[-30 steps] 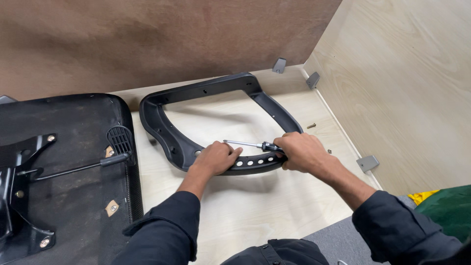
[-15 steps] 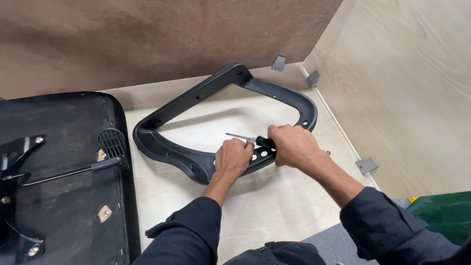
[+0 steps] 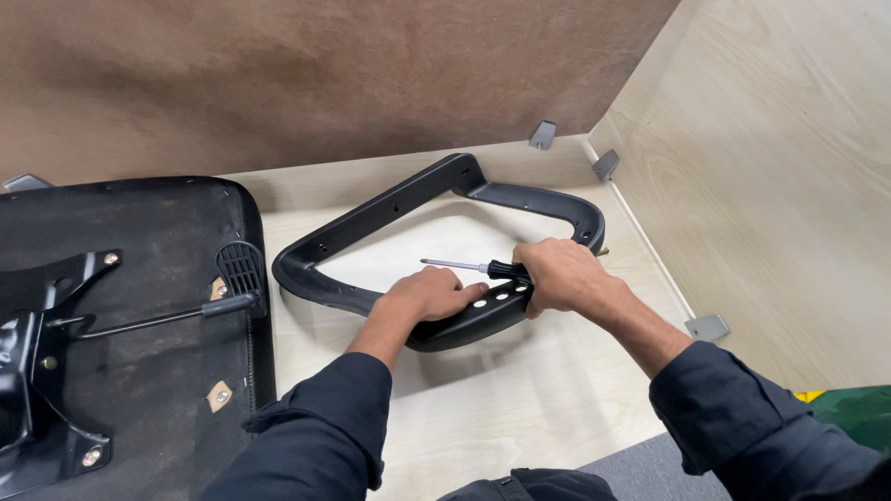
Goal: The person uses a screwdriver to tighten screws into a black plastic chair frame component on a light wood table. The person holds the frame steady with one hand while turning the screwdriver with the other, working on multiple screw holes along the frame's edge.
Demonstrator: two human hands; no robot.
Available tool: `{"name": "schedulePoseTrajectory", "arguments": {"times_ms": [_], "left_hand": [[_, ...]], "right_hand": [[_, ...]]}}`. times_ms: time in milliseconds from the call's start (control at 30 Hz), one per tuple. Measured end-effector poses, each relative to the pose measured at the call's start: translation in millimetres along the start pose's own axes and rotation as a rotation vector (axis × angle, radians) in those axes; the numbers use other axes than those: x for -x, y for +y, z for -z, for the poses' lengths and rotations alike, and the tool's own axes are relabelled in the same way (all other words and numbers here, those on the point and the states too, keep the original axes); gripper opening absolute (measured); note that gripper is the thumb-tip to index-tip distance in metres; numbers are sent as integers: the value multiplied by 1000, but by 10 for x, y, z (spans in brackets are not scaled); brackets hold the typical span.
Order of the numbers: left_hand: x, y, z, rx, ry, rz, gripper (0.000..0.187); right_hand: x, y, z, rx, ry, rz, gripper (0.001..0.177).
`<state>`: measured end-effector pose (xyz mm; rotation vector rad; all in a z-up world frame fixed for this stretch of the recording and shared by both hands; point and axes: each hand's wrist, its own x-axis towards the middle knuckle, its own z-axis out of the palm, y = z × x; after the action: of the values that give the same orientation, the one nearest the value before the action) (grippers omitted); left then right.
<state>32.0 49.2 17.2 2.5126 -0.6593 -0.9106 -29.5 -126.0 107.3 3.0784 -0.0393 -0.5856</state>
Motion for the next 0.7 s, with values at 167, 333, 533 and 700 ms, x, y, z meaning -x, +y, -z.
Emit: {"name": "schedulePoseTrajectory", "arguments": {"times_ms": [167, 333, 533, 700], "left_hand": [[-106, -361, 97, 7, -98, 23, 61], [-281, -425, -113, 184, -101, -14, 55], [-390, -276, -409, 376, -32, 62, 49], [-380, -140, -413, 579, 28, 103, 47]], "right_hand": [[-27, 140, 6, 33, 36, 25, 54], [-202, 298, 116, 22, -17, 1, 57], [-363, 446, 101, 40, 23, 86, 56], [-360, 420, -32, -36, 214, 169, 48]]}}
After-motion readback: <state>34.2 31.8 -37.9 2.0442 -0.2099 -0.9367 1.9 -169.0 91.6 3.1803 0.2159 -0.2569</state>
